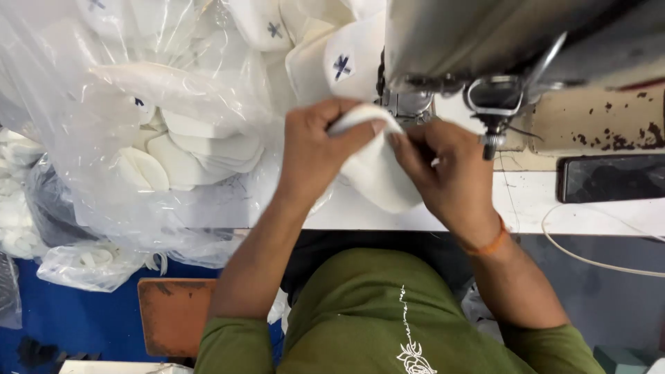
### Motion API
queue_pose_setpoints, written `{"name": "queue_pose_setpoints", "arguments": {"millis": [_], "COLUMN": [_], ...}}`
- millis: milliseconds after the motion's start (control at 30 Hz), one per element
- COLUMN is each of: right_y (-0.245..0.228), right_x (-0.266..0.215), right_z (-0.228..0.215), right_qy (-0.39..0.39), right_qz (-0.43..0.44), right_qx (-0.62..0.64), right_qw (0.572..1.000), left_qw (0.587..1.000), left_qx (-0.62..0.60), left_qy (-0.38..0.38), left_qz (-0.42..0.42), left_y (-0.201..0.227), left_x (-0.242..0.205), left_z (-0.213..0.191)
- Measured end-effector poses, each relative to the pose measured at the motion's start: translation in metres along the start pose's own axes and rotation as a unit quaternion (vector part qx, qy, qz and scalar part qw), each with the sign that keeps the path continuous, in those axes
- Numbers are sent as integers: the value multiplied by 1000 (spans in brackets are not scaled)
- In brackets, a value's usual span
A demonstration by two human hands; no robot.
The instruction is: The person repeatedly picks white fabric mask pieces from a plastic bag, aligns them under the sewing machine needle, and sews along the edges. After each piece is sewn, it is placed on the table beside the machine. The process is repeated for multiple mask pieces throughout the clip.
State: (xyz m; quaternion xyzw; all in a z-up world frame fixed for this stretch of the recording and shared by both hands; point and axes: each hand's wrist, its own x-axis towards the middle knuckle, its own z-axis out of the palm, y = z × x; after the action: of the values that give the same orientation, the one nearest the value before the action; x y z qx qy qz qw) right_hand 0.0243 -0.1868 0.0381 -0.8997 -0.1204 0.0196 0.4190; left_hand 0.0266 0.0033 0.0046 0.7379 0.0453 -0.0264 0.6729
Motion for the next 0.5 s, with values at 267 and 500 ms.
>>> {"name": "queue_pose_setpoints", "arguments": {"millis": [267,500], "right_y": [-1,2], "right_x": [6,-31], "right_z": [27,52], "right_qy": [79,104], "right_qz": [38,-23], "right_qx": [80,245], "right_qw": [993,964], "left_qw": [991,943], "left_qx": [-109,-312], "left_qy": [-78,40], "left_qz": [-22,-113], "left_y": [-14,-37], "left_x": [67,5], "left_z": [-18,8]}}
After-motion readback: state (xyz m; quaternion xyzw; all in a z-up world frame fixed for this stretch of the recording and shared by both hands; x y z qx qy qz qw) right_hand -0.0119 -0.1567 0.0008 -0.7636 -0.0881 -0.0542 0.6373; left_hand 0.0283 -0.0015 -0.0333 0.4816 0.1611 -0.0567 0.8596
